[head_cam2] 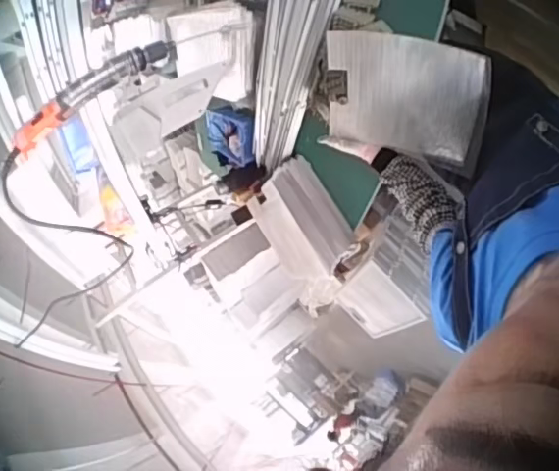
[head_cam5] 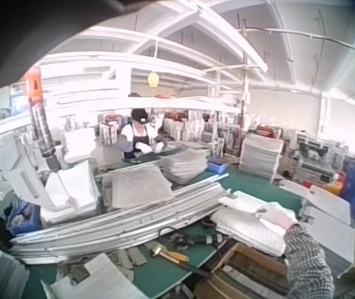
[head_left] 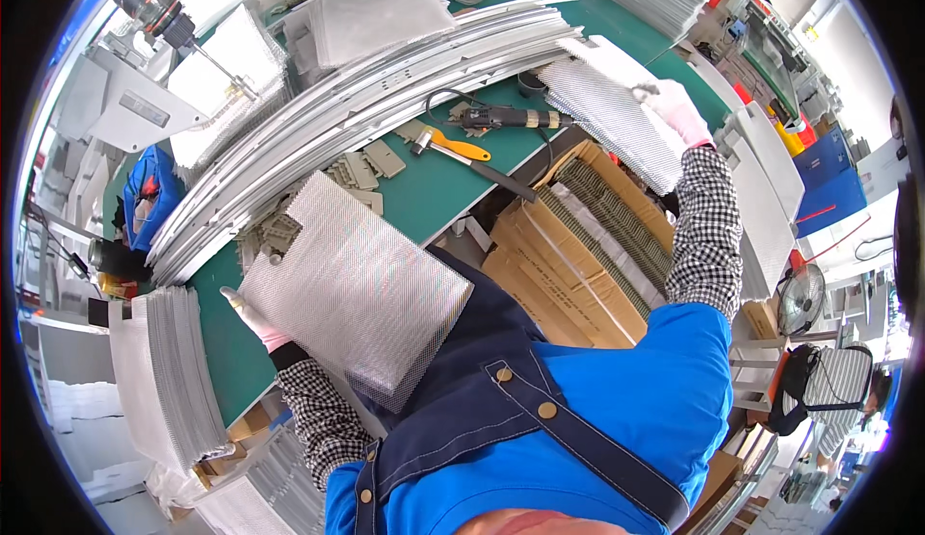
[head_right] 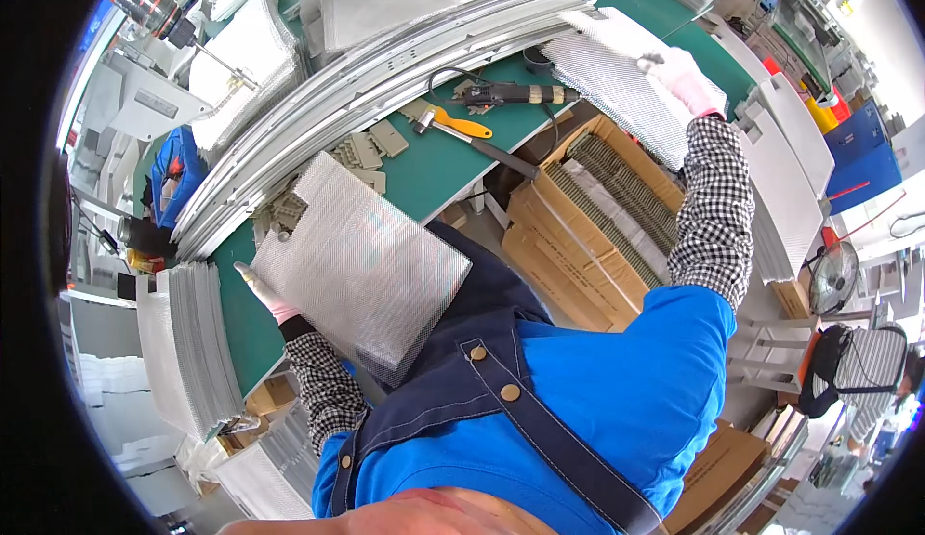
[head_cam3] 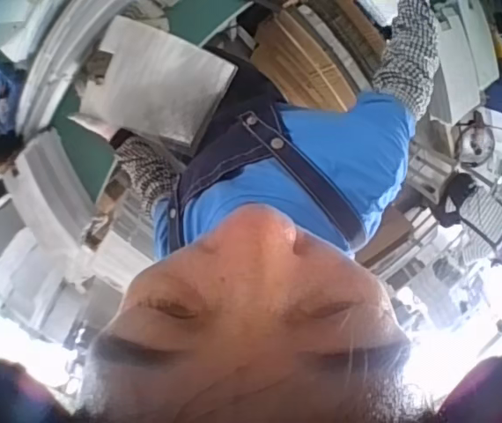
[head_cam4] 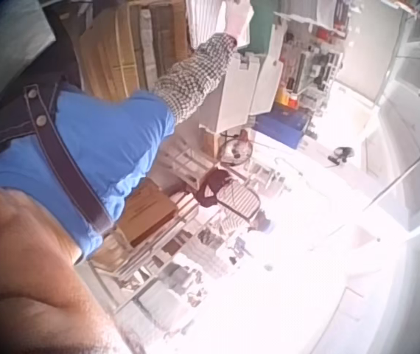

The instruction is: The person assembles white mesh panels by inserting plastic clips and metal frame pieces, then uses a power drill to fasten them. They repeatedly pick up new panels, attach components, and stack the finished units on a nearby pile.

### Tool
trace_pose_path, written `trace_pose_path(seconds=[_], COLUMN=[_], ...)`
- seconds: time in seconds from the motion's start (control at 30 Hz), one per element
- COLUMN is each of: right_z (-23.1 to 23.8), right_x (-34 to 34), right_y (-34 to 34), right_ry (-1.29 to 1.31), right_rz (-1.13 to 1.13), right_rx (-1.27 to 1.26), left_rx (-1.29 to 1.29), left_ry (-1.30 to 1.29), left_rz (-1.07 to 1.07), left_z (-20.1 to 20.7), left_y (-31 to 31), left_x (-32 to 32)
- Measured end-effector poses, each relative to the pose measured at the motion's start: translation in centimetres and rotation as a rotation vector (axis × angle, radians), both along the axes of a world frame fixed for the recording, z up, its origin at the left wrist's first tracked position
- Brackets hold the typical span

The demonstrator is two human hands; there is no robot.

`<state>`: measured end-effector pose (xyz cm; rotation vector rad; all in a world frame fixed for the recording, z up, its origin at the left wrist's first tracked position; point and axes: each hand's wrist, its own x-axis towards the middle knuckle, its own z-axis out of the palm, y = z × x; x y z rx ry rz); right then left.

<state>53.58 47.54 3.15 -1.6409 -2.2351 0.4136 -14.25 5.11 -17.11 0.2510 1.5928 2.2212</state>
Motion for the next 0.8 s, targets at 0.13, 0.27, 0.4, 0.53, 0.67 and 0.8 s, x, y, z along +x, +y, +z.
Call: trace_pose_path(seconds=[0.13,0.27,0.4,0.53,0.67,0.8], right_z=[5.2,5.0,-2.4,-3.8,-4.8,1.5], right_x=[-2.4,-2.2,-3.1,-9.3,-5.9,-3.0], right_y=[-3.0,-3.4,-1.8,-6.5,-3.7,-0.5], right_ry=[-0.028,0.266,-0.160,-0.633,-0.485,0.091], right_rz=[-0.085,-0.062,0.003,-0.067,0.016,0.223], right_rx=[0.004,-0.434,-0.049,0.081,0.036,-0.142], left_rx=[0.091,0.072,0.056,0.176,0.172,0.183], left_ry=[-0.072,-0.048,-0.054,-0.111,-0.119,-0.143], left_rz=[-0.067,-0.045,-0.041,-0.121,-0.152,-0.130], left_z=[-1.8,-1.6,-2.0,-1.9,-2.2,-2.0], left_y=[-0.8,0.0,0.2,-0.7,0.1,-0.4], left_x=[-1.6,-0.9,-1.6,-1.4,-2.0,-1.6])
